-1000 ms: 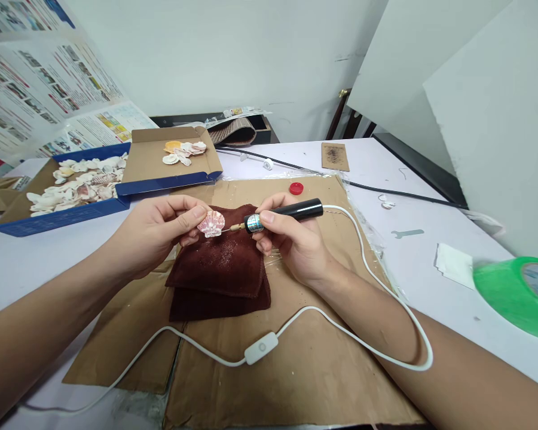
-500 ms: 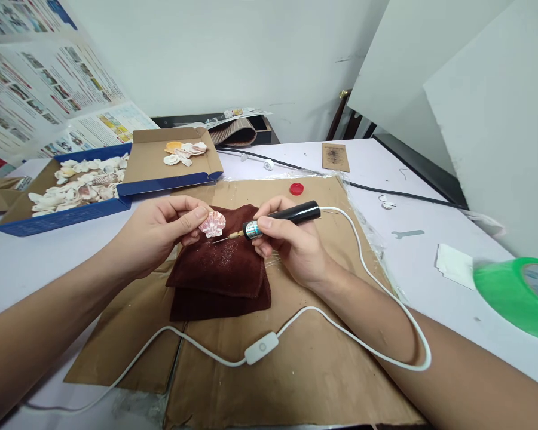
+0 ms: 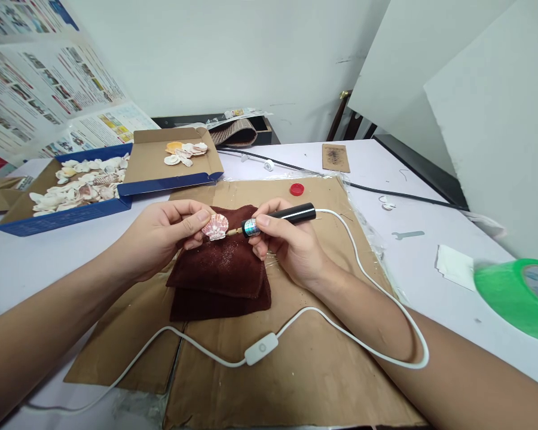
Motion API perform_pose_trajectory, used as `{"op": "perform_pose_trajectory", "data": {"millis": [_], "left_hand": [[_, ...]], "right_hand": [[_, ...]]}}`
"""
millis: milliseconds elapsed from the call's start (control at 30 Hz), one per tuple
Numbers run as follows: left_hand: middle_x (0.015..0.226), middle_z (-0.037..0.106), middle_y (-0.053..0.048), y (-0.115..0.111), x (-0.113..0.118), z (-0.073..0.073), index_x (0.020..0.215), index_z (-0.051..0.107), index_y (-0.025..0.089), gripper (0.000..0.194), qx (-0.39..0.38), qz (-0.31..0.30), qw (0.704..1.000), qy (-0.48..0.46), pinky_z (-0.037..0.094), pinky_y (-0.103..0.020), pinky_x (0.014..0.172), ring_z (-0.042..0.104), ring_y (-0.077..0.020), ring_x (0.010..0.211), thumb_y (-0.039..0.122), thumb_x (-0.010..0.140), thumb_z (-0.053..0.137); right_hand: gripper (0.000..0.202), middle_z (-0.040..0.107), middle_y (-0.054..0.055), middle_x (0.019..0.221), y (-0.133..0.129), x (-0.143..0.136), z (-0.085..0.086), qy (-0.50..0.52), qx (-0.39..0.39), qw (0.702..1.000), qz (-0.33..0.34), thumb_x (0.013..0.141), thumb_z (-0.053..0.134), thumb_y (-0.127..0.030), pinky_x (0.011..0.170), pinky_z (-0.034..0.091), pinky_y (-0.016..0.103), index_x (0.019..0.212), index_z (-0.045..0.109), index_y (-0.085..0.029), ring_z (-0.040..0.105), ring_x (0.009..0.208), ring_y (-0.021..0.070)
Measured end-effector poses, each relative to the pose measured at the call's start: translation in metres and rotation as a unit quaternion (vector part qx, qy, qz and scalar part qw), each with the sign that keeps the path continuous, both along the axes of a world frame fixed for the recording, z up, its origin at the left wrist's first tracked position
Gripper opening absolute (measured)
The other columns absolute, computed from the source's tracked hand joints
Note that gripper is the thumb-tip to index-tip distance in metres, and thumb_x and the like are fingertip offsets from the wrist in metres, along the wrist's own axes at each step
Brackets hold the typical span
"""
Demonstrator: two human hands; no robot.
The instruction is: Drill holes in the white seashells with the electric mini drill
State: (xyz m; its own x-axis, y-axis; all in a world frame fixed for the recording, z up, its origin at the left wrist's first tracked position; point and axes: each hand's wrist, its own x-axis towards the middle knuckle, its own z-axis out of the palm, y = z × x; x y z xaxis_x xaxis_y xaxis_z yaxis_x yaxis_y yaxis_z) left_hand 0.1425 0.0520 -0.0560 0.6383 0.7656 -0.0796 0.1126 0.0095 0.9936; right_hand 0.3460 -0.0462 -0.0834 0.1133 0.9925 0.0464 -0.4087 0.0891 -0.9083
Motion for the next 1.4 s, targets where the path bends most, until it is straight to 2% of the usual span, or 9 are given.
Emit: {"op": "perform_pose_trajectory", "data": {"millis": [800, 900, 1000, 1133, 1267, 1400], "left_hand": [[0.069, 0.06, 0.0, 0.001, -0.001, -0.001, 0.08, 0.07, 0.015, 0.044, -0.003, 0.001, 1.0, 0.002, 0.033, -0.022, 0.052, 0.041, -0.0081, 0.054, 0.054, 0.077, 0.089], [0.071, 0.062, -0.001, 0.004, -0.003, -0.001, 0.083, 0.07, 0.015, 0.041, 0.043, 0.008, 0.999, 0.023, 0.037, -0.023, 0.053, 0.045, -0.0099, 0.056, 0.054, 0.083, 0.083], [0.083, 0.073, -0.005, 0.009, -0.006, -0.001, 0.088, 0.072, 0.016, 0.035, 0.149, 0.022, 0.986, 0.071, 0.048, -0.026, 0.065, 0.061, -0.016, 0.07, 0.05, 0.089, 0.077], [0.094, 0.079, -0.009, 0.015, -0.008, -0.003, 0.091, 0.07, 0.017, 0.031, 0.209, -0.01, 0.975, 0.08, 0.055, -0.032, 0.08, 0.071, -0.0228, 0.087, 0.048, 0.095, 0.07], [0.097, 0.082, -0.01, 0.017, -0.011, -0.005, 0.091, 0.073, 0.018, 0.033, 0.233, -0.063, 0.965, 0.1, 0.054, -0.032, 0.079, 0.073, -0.0236, 0.088, 0.049, 0.099, 0.065], [0.092, 0.083, -0.005, 0.018, -0.014, -0.004, 0.091, 0.076, 0.019, 0.031, 0.226, -0.116, 0.958, 0.132, 0.049, -0.027, 0.07, 0.071, -0.019, 0.079, 0.046, 0.1, 0.064]], "right_hand": [[0.028, 0.069, -0.002, 0.068, 0.001, 0.001, -0.002, 0.006, -0.003, 1.0, 0.008, 0.078, 0.088, -0.038, 0.052, 0.046, 0.028, 0.085, 0.067, -0.022, 0.055, 0.051, 0.012], [0.026, 0.069, -0.002, 0.067, 0.001, 0.001, -0.002, 0.008, -0.007, 1.0, 0.006, 0.077, 0.087, -0.036, 0.052, 0.045, 0.028, 0.084, 0.067, -0.021, 0.055, 0.051, 0.0119], [0.024, 0.067, -0.003, 0.064, 0.001, 0.001, -0.001, -0.007, -0.003, 1.0, -0.001, 0.075, 0.085, -0.034, 0.05, 0.04, 0.027, 0.082, 0.066, -0.021, 0.051, 0.049, 0.0104], [0.02, 0.065, -0.003, 0.061, 0.0, 0.002, 0.0, -0.094, 0.007, 0.995, -0.029, 0.073, 0.084, -0.032, 0.044, 0.03, 0.025, 0.078, 0.069, -0.02, 0.048, 0.048, 0.01], [0.017, 0.065, -0.002, 0.061, 0.0, 0.002, 0.002, -0.131, 0.001, 0.987, -0.094, 0.07, 0.081, -0.033, 0.042, 0.029, 0.025, 0.075, 0.07, -0.021, 0.047, 0.047, 0.01], [0.017, 0.064, -0.002, 0.061, 0.001, 0.003, 0.004, -0.162, -0.001, 0.978, -0.132, 0.072, 0.078, -0.035, 0.043, 0.029, 0.026, 0.078, 0.073, -0.021, 0.046, 0.046, 0.0098]]}}
